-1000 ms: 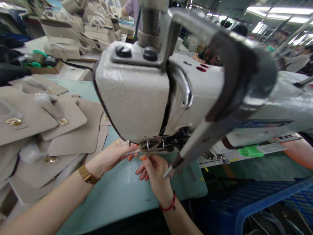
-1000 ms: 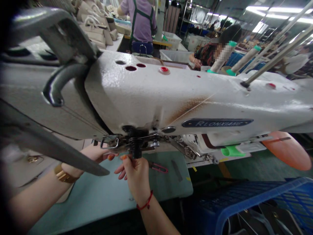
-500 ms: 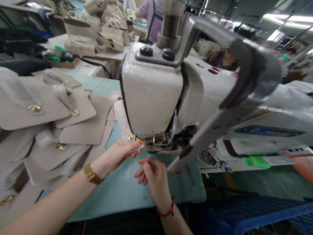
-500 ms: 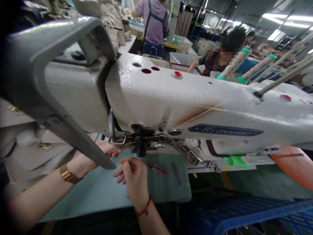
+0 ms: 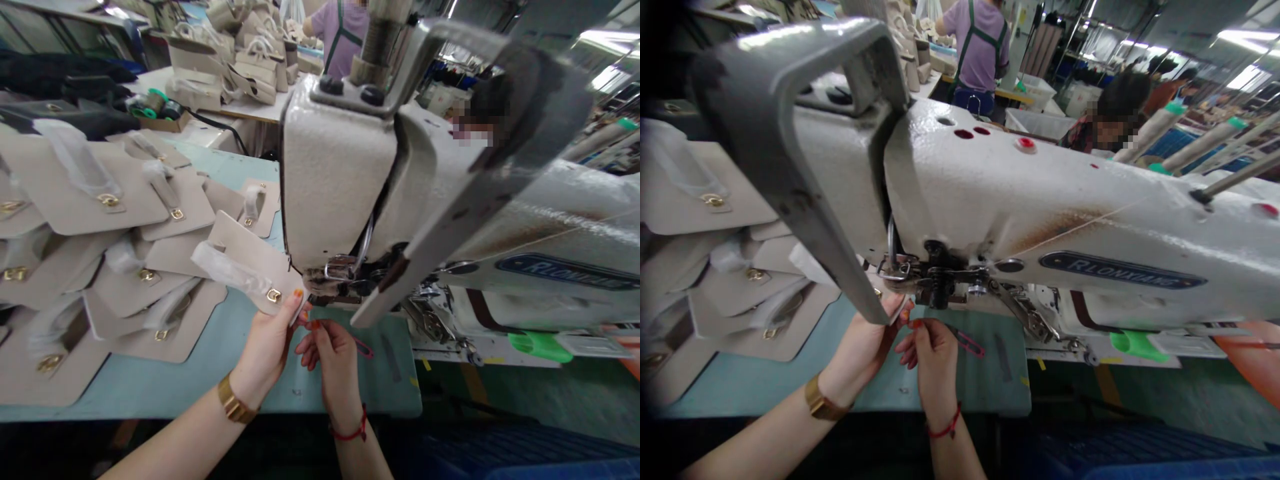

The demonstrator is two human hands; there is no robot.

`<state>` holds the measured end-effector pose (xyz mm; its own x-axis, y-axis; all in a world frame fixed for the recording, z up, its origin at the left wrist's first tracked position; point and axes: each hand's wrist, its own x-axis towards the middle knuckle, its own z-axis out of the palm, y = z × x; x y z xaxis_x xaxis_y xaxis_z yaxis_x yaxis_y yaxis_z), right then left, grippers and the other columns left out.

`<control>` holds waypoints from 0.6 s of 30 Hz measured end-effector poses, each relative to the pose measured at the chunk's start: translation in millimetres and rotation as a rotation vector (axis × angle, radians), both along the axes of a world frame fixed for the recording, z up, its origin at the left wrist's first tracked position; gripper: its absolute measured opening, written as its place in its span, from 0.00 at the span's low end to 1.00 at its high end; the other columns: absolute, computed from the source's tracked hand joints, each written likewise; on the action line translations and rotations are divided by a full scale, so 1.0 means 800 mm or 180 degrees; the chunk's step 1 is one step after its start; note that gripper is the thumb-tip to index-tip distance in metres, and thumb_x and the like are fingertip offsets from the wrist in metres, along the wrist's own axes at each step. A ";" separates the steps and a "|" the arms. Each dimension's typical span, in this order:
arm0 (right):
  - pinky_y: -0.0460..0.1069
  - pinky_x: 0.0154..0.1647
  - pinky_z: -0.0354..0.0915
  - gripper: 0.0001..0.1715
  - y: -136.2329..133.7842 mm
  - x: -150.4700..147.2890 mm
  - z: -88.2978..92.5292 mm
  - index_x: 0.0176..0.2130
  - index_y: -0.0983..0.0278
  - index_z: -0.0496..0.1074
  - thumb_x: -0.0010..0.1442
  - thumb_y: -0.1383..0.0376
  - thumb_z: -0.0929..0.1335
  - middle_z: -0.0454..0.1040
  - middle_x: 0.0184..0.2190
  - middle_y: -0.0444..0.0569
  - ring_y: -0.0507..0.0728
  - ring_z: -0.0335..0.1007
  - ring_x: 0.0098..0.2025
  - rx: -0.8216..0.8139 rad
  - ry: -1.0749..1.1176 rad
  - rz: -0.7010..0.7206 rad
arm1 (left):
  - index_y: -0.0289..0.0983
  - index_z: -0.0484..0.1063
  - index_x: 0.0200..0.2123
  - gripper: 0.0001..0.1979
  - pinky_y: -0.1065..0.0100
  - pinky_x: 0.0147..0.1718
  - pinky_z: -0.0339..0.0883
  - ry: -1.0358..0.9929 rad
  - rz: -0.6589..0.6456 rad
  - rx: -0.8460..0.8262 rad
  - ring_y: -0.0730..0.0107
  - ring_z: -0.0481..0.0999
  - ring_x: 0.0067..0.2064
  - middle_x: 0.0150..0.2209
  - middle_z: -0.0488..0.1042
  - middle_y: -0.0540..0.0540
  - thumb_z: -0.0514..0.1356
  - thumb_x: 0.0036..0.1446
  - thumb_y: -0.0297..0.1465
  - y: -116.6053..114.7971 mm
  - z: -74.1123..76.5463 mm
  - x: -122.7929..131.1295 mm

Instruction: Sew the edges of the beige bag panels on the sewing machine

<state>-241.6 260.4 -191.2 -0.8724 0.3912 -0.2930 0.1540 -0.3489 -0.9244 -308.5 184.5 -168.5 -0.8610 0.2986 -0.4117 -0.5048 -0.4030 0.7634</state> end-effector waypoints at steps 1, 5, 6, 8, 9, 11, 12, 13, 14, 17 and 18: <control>0.41 0.18 0.56 0.16 0.003 0.003 -0.002 0.33 0.67 0.71 0.62 0.57 0.65 0.74 0.20 0.45 0.47 0.62 0.17 0.0000 0.0002 -0.0025 | 0.35 0.69 0.25 0.14 0.76 0.17 0.59 -0.0039 0.0118 0.0046 0.80 0.64 0.19 0.21 0.69 0.53 0.66 0.51 0.38 0.005 -0.001 0.006; 0.42 0.19 0.57 0.16 0.015 0.013 -0.008 0.31 0.66 0.70 0.61 0.56 0.66 0.73 0.20 0.44 0.48 0.62 0.17 0.0129 -0.0076 -0.0167 | 0.34 0.73 0.29 0.12 0.75 0.25 0.64 -0.0181 0.0702 0.0102 0.77 0.70 0.27 0.25 0.73 0.51 0.67 0.50 0.38 0.023 -0.007 0.031; 0.43 0.19 0.57 0.16 0.018 0.016 -0.008 0.31 0.66 0.70 0.61 0.56 0.66 0.73 0.20 0.44 0.48 0.62 0.17 0.0170 -0.0107 -0.0205 | 0.34 0.74 0.30 0.13 0.75 0.27 0.65 -0.0234 0.0752 0.0105 0.76 0.70 0.28 0.27 0.74 0.50 0.67 0.50 0.38 0.027 -0.008 0.035; 0.43 0.19 0.57 0.16 0.024 0.020 -0.008 0.33 0.66 0.71 0.61 0.55 0.66 0.73 0.20 0.44 0.49 0.62 0.18 0.0249 -0.0142 -0.0261 | 0.35 0.75 0.31 0.13 0.73 0.30 0.65 -0.0321 0.0813 0.0100 0.73 0.72 0.30 0.29 0.76 0.49 0.67 0.49 0.40 0.035 -0.009 0.041; 0.43 0.19 0.57 0.16 0.027 0.023 -0.007 0.34 0.66 0.71 0.62 0.55 0.66 0.73 0.20 0.44 0.49 0.62 0.18 0.0316 -0.0151 -0.0278 | 0.36 0.75 0.31 0.13 0.72 0.31 0.66 -0.0332 0.0800 0.0077 0.72 0.72 0.32 0.30 0.76 0.49 0.67 0.49 0.40 0.038 -0.010 0.042; 0.44 0.20 0.59 0.17 0.035 0.030 -0.008 0.37 0.66 0.72 0.63 0.55 0.65 0.74 0.22 0.46 0.51 0.64 0.20 0.0605 -0.0184 -0.0298 | 0.37 0.76 0.32 0.12 0.72 0.35 0.66 -0.0315 0.0700 0.0028 0.72 0.73 0.34 0.32 0.77 0.49 0.67 0.50 0.40 0.039 -0.010 0.043; 0.45 0.22 0.61 0.17 0.040 0.034 -0.010 0.38 0.66 0.72 0.63 0.55 0.64 0.75 0.24 0.47 0.52 0.67 0.22 0.0851 -0.0210 -0.0317 | 0.38 0.76 0.33 0.12 0.73 0.36 0.66 -0.0308 0.0620 0.0011 0.72 0.73 0.35 0.33 0.77 0.50 0.66 0.50 0.40 0.037 -0.010 0.044; 0.46 0.26 0.64 0.16 0.045 0.039 -0.013 0.39 0.66 0.72 0.64 0.56 0.64 0.76 0.27 0.49 0.53 0.69 0.25 0.1174 -0.0229 -0.0338 | 0.39 0.76 0.34 0.12 0.74 0.37 0.66 -0.0312 0.0518 -0.0002 0.73 0.73 0.36 0.33 0.77 0.50 0.66 0.50 0.40 0.033 -0.009 0.045; 0.48 0.31 0.66 0.16 0.051 0.045 -0.018 0.41 0.66 0.73 0.64 0.57 0.64 0.77 0.31 0.51 0.55 0.72 0.30 0.1574 -0.0235 -0.0336 | 0.39 0.76 0.35 0.12 0.74 0.37 0.66 -0.0338 0.0401 -0.0007 0.73 0.74 0.36 0.34 0.77 0.50 0.67 0.50 0.40 0.025 -0.008 0.048; 0.55 0.46 0.65 0.14 0.070 0.062 -0.041 0.44 0.65 0.74 0.64 0.60 0.64 0.76 0.41 0.55 0.61 0.71 0.44 0.3027 -0.0313 -0.0157 | 0.36 0.77 0.35 0.15 0.75 0.29 0.66 -0.0535 -0.0529 -0.0152 0.74 0.73 0.31 0.32 0.78 0.45 0.66 0.51 0.42 -0.015 0.003 0.055; 0.57 0.48 0.64 0.14 0.076 0.067 -0.051 0.45 0.64 0.74 0.64 0.61 0.64 0.75 0.44 0.55 0.62 0.69 0.47 0.3482 -0.0372 -0.0052 | 0.35 0.77 0.32 0.17 0.76 0.24 0.64 -0.0612 -0.1118 -0.0254 0.75 0.71 0.26 0.29 0.78 0.45 0.65 0.51 0.44 -0.033 0.009 0.053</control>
<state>-187.6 321.1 -231.7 -0.8542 0.5010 0.1386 0.2636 0.6473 -0.7152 -266.1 158.4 -161.0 -0.6174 0.5216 -0.5888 -0.7377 -0.1239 0.6637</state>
